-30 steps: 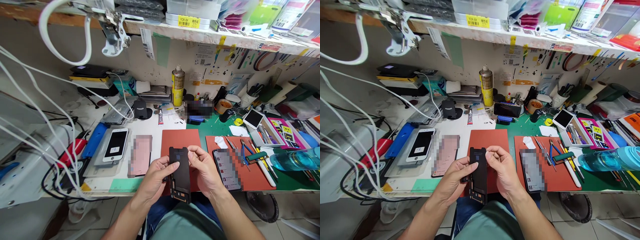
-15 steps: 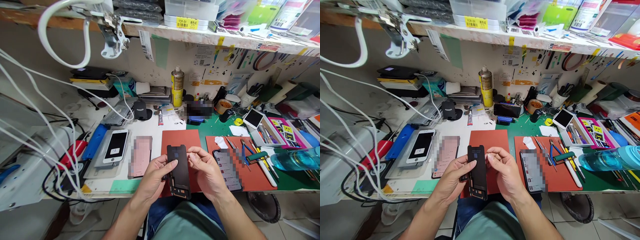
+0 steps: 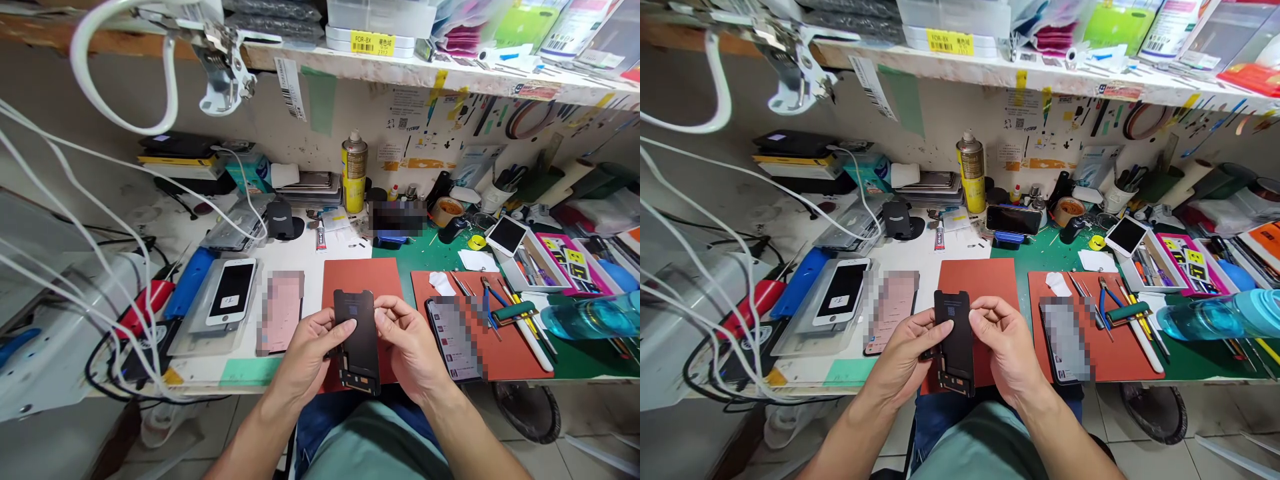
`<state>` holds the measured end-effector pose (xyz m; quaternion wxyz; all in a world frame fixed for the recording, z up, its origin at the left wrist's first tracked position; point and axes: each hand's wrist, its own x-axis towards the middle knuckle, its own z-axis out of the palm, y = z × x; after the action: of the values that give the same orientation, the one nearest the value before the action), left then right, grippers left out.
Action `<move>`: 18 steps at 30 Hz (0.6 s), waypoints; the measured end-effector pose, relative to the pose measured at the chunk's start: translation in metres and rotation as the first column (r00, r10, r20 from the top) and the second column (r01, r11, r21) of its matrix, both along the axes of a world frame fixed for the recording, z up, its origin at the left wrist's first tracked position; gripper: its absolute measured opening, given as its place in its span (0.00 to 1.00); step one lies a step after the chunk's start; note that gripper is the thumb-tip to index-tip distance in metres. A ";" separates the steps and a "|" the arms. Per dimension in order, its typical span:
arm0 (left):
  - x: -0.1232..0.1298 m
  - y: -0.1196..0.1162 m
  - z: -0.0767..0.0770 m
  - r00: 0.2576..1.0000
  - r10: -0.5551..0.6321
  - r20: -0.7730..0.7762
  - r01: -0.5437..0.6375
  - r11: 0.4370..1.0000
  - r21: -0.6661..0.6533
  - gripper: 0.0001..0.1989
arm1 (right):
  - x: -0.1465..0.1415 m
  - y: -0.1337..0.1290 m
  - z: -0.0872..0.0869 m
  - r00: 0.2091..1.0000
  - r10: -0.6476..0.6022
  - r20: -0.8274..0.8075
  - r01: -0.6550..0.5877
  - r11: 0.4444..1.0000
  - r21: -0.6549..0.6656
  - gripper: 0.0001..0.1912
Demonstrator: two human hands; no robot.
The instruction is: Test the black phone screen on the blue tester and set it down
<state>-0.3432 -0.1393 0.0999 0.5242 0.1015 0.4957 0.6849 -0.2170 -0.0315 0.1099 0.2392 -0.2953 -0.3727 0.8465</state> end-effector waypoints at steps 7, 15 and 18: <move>-0.004 0.001 0.002 0.999 0.025 0.020 -0.025 1.000 0.011 0.19 | 0.007 -0.007 -0.005 1.000 -0.007 -0.024 0.007 1.000 -0.010 0.18; -0.004 0.002 0.003 1.000 0.011 0.024 -0.012 1.000 0.007 0.19 | 0.005 -0.001 0.005 0.999 0.001 -0.040 -0.003 0.999 -0.045 0.18; -0.002 0.003 0.004 1.000 0.018 0.008 -0.018 1.000 0.001 0.19 | 0.000 0.000 0.005 0.999 0.000 -0.033 -0.002 0.999 -0.048 0.18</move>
<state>-0.3450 -0.1360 0.1044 0.5201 0.0945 0.4942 0.6902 -0.2166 -0.0310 0.1147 0.2376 -0.2868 -0.3484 0.8602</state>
